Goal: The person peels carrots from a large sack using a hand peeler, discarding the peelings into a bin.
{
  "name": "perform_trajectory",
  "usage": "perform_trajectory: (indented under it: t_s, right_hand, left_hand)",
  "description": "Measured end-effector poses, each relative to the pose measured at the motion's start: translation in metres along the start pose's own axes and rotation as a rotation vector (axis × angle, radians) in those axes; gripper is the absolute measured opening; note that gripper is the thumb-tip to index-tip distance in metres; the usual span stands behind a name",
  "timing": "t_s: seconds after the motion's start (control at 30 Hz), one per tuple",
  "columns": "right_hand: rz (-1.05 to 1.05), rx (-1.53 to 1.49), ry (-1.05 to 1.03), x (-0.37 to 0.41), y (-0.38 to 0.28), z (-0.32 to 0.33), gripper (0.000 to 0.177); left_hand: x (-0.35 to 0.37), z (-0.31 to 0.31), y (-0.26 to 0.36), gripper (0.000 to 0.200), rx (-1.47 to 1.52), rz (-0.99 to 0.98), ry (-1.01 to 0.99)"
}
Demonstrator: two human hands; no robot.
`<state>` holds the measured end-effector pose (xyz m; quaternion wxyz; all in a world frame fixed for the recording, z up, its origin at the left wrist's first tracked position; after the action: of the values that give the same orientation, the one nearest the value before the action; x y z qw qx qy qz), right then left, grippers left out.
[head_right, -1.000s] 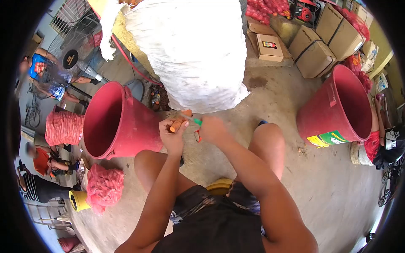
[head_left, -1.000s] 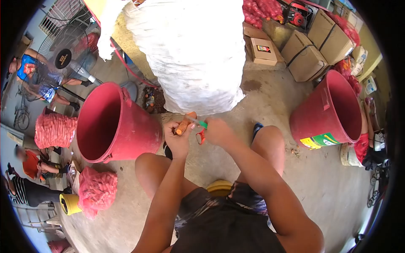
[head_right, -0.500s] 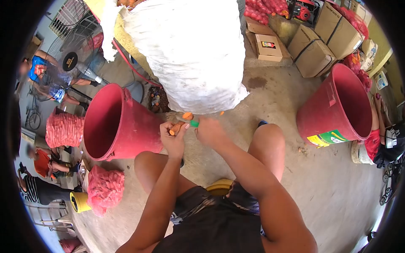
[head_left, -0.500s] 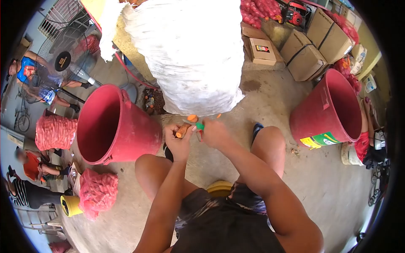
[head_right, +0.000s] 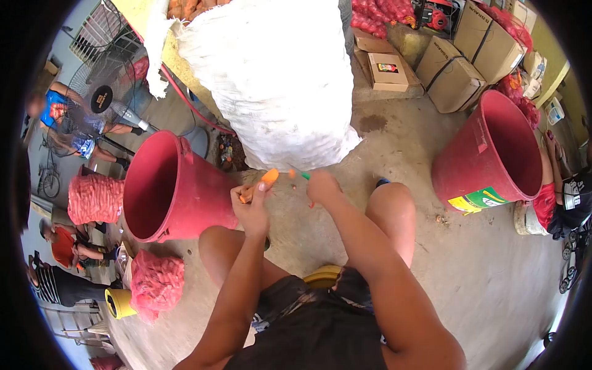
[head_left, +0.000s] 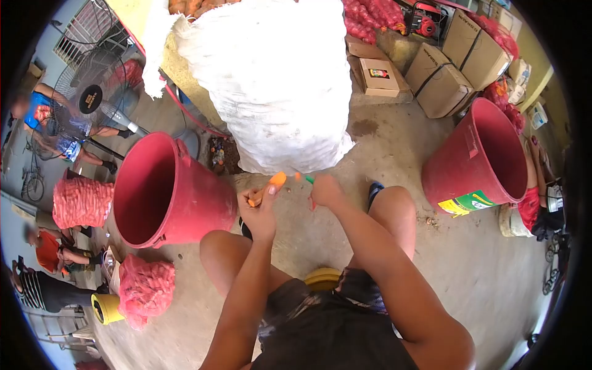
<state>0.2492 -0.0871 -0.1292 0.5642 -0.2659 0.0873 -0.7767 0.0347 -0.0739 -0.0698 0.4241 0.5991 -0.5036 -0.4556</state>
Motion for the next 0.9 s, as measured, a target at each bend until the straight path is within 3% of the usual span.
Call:
perform_trajectory:
  t_s: [0.03,0.1,0.17,0.2,0.27,0.37,0.43,0.57,0.63,0.67,0.73,0.87,0.9]
  right_hand:
    - [-0.045,0.040,-0.079,-0.003,0.005,-0.004,0.038]
    - [-0.012,-0.018,-0.042,0.005,-0.007,0.007,0.038]
    - [0.025,-0.071,-0.006,0.016,-0.026,0.020,0.038]
    - [0.045,-0.100,0.011,0.020,-0.034,0.020,0.038]
    - [0.056,-0.134,0.028,0.027,-0.047,0.020,0.039]
    - [0.151,-0.220,0.115,0.024,-0.048,0.017,0.032]
    - [0.174,-0.130,-0.092,-0.007,-0.021,-0.021,0.027]
    - [0.154,-0.211,-0.222,-0.009,-0.011,-0.032,0.026]
    - [0.243,-0.305,0.002,-0.003,-0.023,-0.004,0.027]
    - [0.248,-0.304,-0.004,0.003,-0.030,0.001,0.027]
    - [0.175,-0.278,0.179,0.019,-0.041,0.029,0.022]
    - [0.198,-0.381,0.182,0.029,-0.051,0.035,0.023]
    - [0.187,-0.298,0.059,0.011,-0.040,0.010,0.023]
  left_hand:
    - [-0.004,0.004,0.003,0.038,0.048,-0.023,-0.011]
    - [-0.009,0.014,0.007,0.038,0.094,-0.047,-0.004]
    - [-0.015,0.018,-0.007,0.029,0.405,0.223,0.091]
    - [-0.015,0.020,-0.009,0.029,0.405,0.222,0.098]
    - [-0.012,0.012,-0.023,0.022,0.455,0.407,0.039]
    - [-0.007,0.003,-0.029,0.018,0.511,0.364,-0.088]
    - [-0.010,0.004,-0.023,0.020,0.576,0.345,-0.134]
    - [-0.019,0.007,-0.006,0.024,0.740,0.320,-0.133]
    - [-0.024,0.017,-0.016,0.021,0.765,0.362,-0.060]
    - [-0.024,0.022,-0.025,0.018,0.786,0.419,-0.003]
    - [-0.022,0.019,-0.030,0.022,0.762,0.417,0.001]
    - [-0.007,0.001,-0.040,0.023,0.691,0.469,-0.042]
    - [-0.004,0.004,-0.041,0.023,0.688,0.473,-0.044]
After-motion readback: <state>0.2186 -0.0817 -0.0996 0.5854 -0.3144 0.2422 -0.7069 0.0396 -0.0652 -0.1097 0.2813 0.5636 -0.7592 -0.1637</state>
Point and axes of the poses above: each hand's wrist, its own x-axis away from the middle knuckle, its own z-axis out of the back of the hand, y = z × x, the point moved 6 cm from there along -x, towards the middle knuckle, and after that the axes turned 4 degrees about x, right-handed, at the moved point
